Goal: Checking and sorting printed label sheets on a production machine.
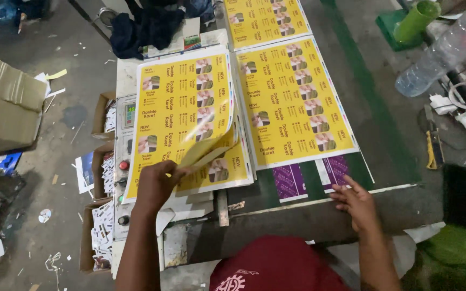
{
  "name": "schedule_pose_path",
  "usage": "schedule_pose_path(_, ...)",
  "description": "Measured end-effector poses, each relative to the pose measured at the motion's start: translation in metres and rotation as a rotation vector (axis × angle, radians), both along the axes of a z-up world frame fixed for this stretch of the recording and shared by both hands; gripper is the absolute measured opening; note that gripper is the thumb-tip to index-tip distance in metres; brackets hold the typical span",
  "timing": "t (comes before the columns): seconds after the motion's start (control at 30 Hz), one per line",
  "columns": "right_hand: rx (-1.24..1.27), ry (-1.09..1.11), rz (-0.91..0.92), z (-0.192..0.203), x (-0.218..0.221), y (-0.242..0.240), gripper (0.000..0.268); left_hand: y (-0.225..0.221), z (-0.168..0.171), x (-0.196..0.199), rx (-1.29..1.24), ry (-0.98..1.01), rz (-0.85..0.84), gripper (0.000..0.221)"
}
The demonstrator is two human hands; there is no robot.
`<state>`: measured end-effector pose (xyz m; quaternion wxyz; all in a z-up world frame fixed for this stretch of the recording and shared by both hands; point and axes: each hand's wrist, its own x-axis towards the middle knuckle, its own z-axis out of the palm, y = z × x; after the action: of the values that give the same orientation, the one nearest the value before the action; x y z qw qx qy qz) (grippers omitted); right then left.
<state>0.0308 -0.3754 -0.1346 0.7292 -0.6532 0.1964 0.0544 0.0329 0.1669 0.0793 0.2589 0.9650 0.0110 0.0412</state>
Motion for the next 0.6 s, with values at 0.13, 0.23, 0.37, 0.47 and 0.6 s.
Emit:
schedule_pose_path(0.13,0.013,-0.035,0.026,0.007,-0.01,0.01,0.05,0.017,-0.002,0.01,-0.009,-0.537,0.113,0.028)
schedule_pose_path(0.23,0.016,-0.062,0.023,0.028,-0.013,0.034,0.043,-0.023,0.046,-0.002,0.039,-0.69,-0.032,0.014)
schedule_pose_path(0.37,0.064,-0.08,0.076,0.053,-0.012,0.081,0.043,-0.069,-0.032,0.005,0.109,-0.781,-0.152,0.005)
schedule_pose_path(0.47,0.096,-0.085,0.244,0.072,-0.017,0.12,0.053,-0.134,-0.05,-0.011,-0.017,-0.732,-0.251,0.008)
schedule_pose_path(0.6,0.258,-0.117,0.315,0.034,-0.027,0.142,0.066,-0.195,-0.083,-0.028,0.038,-0.595,-0.427,0.022)
